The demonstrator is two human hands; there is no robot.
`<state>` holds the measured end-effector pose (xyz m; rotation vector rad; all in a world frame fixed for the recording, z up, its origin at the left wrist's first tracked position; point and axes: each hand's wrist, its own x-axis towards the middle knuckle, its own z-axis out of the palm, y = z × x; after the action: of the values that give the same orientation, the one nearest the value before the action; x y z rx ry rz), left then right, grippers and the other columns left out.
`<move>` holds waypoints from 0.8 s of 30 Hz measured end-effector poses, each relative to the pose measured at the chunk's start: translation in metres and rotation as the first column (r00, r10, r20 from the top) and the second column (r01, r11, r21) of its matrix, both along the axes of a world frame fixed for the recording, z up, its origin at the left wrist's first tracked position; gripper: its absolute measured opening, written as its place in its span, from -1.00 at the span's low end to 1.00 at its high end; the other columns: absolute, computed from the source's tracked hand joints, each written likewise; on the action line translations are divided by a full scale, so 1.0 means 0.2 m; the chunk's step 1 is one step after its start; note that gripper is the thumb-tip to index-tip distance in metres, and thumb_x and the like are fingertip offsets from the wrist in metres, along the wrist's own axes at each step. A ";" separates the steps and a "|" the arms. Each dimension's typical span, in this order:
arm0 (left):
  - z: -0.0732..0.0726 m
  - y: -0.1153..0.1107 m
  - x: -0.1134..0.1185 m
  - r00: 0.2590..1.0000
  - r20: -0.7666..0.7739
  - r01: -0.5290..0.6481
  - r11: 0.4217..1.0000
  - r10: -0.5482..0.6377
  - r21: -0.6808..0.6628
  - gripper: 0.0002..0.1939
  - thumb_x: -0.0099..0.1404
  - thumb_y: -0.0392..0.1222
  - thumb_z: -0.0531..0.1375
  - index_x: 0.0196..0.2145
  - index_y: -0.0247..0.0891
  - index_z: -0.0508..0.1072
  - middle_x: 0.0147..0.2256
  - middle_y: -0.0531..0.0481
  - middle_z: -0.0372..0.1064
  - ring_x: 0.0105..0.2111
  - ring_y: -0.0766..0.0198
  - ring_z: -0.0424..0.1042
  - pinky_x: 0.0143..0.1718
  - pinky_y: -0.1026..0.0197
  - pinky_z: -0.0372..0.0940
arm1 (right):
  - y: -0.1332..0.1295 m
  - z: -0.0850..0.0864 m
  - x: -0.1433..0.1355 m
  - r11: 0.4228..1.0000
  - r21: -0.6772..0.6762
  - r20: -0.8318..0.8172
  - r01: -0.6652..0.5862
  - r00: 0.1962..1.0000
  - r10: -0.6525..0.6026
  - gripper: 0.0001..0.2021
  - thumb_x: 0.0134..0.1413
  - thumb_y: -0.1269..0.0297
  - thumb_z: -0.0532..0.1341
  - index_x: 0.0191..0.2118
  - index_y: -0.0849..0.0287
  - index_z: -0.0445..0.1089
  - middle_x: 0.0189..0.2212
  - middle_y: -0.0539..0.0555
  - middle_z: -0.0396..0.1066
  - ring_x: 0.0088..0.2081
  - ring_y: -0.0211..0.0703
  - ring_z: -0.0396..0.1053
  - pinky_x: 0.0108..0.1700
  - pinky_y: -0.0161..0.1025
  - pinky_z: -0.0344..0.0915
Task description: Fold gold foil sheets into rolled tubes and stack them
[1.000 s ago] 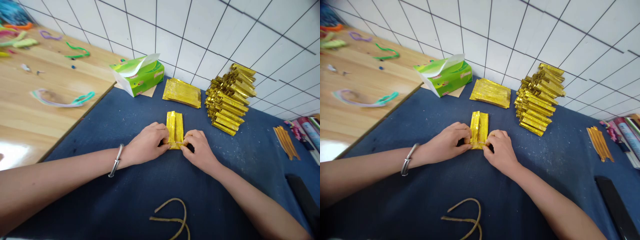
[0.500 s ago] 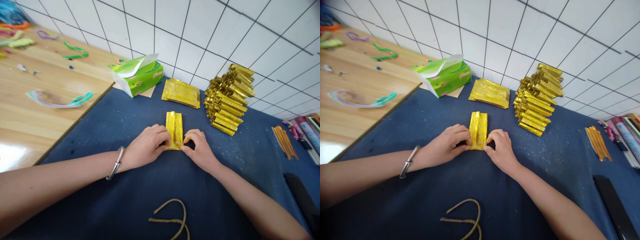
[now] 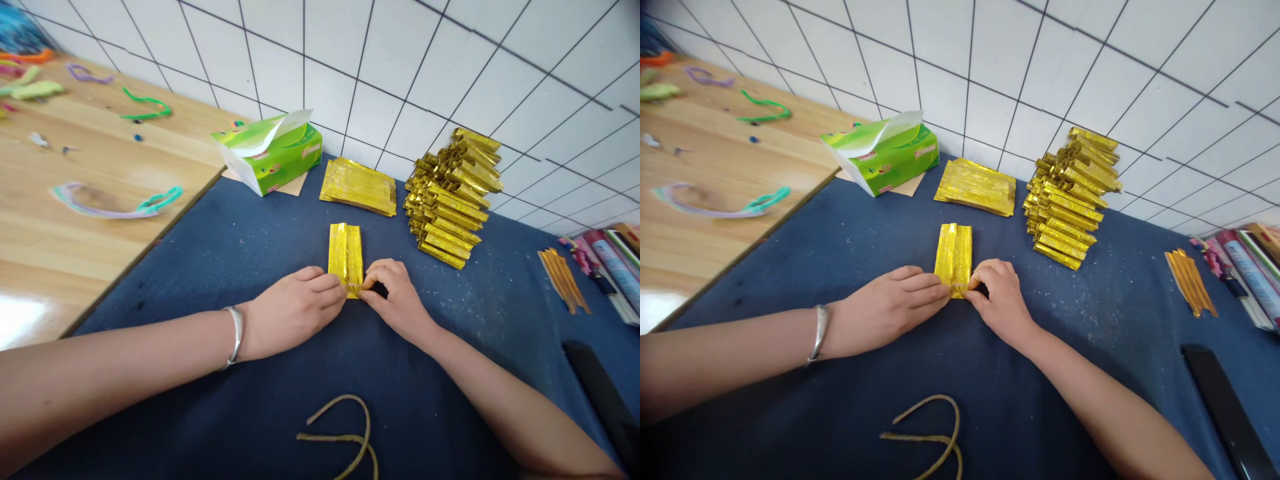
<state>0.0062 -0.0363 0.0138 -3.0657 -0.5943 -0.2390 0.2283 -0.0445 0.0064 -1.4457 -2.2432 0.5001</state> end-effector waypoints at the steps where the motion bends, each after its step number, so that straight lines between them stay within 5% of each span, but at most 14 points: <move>1: 0.00 -0.01 0.00 1.000 -0.020 0.006 1.000 -0.006 0.013 -0.70 0.35 -0.33 -0.07 -0.05 -0.28 0.35 -0.03 -0.10 0.33 -0.02 0.17 0.24 -0.06 0.11 0.12 | 0.00 0.00 0.00 1.000 0.021 0.018 -0.005 1.000 0.004 -0.92 0.01 0.32 0.25 -0.36 0.13 0.32 -0.25 0.02 0.32 -0.14 -0.15 0.22 -0.05 -0.14 0.13; 5: 0.00 -0.03 0.00 0.999 -0.046 0.016 1.000 -0.016 0.005 -0.68 0.33 -0.35 -0.06 -0.01 -0.32 0.33 0.00 -0.12 0.31 0.00 0.16 0.25 -0.02 0.12 0.15 | -0.05 0.01 0.00 0.982 0.186 0.164 -0.013 0.986 -0.018 -0.90 0.08 0.28 0.20 -0.25 0.10 0.36 -0.21 0.06 0.35 -0.08 -0.08 0.20 -0.02 -0.08 0.11; 8: 0.00 -0.03 0.00 1.000 -0.017 0.021 0.999 -0.021 -0.025 -0.68 0.32 -0.35 -0.06 -0.02 -0.32 0.34 -0.02 -0.14 0.33 -0.01 0.15 0.28 -0.01 0.11 0.17 | -0.11 0.02 -0.02 0.951 0.265 0.314 -0.157 0.947 0.069 -0.78 0.17 0.37 0.08 -0.09 0.05 0.35 -0.13 0.06 0.38 -0.01 -0.06 0.18 -0.01 -0.07 0.11; 13: 0.02 -0.03 -0.01 0.999 -0.042 0.011 1.000 -0.012 -0.012 -0.67 0.32 -0.35 -0.06 -0.02 -0.36 0.33 -0.02 -0.16 0.34 -0.04 0.15 0.32 -0.04 0.10 0.21 | -0.15 0.04 -0.04 0.905 0.210 0.472 -0.369 0.849 0.237 -0.68 0.21 0.45 -0.02 0.04 0.21 0.29 -0.07 0.15 0.39 -0.04 -0.06 0.25 -0.01 -0.06 0.18; 24: 0.00 -0.13 -0.04 0.999 -0.024 -0.021 1.000 0.021 0.004 -0.52 0.24 -0.37 -0.03 0.14 -0.41 0.17 0.14 -0.29 0.14 0.10 0.02 0.22 0.07 -0.01 0.12 | -0.16 0.13 0.00 0.908 0.113 0.485 -0.403 0.820 0.304 -0.63 0.16 0.40 0.02 0.09 0.21 0.26 0.05 0.14 0.33 0.08 -0.08 0.24 0.18 0.01 0.05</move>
<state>-0.0008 -0.0626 0.0134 -3.0522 -0.6238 -0.2022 0.2286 -0.0772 0.0325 -1.1163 -2.8667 0.0078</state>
